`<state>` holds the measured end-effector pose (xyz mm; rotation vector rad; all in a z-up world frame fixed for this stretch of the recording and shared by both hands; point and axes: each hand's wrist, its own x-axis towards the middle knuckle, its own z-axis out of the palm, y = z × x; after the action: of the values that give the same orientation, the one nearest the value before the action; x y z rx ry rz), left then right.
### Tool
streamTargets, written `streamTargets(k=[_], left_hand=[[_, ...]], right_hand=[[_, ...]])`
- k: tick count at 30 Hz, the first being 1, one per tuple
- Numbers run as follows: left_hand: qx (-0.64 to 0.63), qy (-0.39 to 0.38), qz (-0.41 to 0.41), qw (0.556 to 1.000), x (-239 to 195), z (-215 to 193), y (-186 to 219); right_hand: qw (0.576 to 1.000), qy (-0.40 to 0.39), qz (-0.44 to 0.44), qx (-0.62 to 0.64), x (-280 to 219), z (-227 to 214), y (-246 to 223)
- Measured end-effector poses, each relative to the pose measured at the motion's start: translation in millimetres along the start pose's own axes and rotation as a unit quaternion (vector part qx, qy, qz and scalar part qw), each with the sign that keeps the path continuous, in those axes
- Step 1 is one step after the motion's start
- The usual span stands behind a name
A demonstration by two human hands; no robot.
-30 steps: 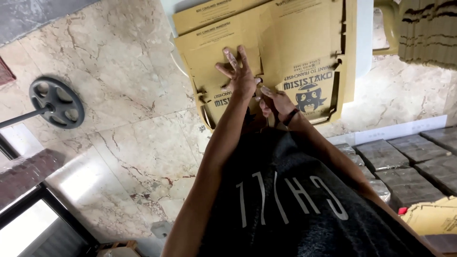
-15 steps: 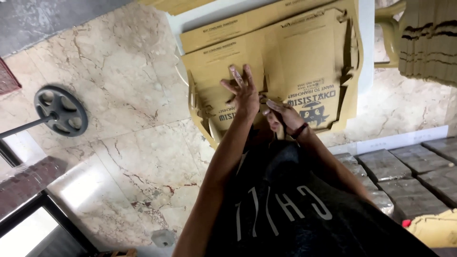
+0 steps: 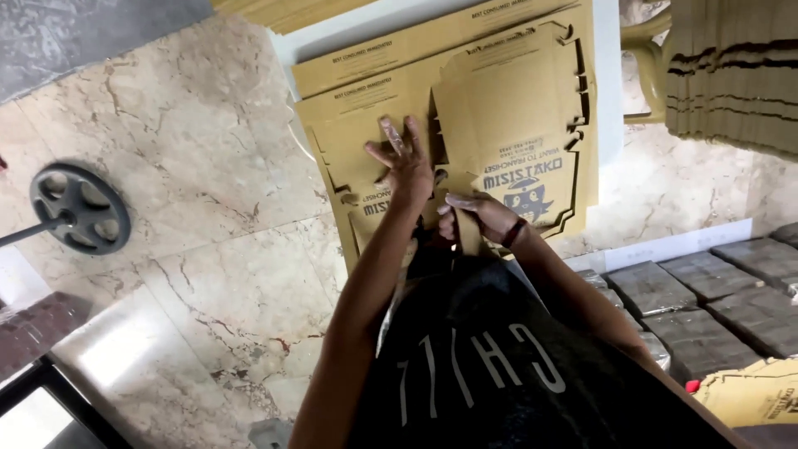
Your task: The person removes the outer waste material from precut cardboard sheets by hand, stacking the finished packaging templates on a table and discarding the scraps into a bin.
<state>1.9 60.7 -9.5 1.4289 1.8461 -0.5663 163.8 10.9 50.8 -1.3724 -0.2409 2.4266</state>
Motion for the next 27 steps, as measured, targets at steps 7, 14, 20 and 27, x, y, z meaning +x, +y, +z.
streamTargets(k=[7,14,20,27], left_hand=[[-0.084,-0.003,0.059,0.995,-36.3,-22.8,-26.5],[-0.486,-0.137,-0.034,0.862,-55.4,56.3,-32.7],[-0.668,-0.137,-0.096,0.725,-44.9,73.0,5.4],[-0.692,-0.124,-0.097,0.704,-24.5,94.1,7.3]], right_hand=[[0.917,0.063,0.127,-0.374,-12.2,-10.9,-2.3],[0.752,-0.002,0.078,-0.655,-17.5,-68.7,48.6],[0.634,-0.011,0.062,-0.771,-11.9,-93.7,64.1],[0.606,0.037,-0.052,-0.793,-27.6,-111.7,72.7]])
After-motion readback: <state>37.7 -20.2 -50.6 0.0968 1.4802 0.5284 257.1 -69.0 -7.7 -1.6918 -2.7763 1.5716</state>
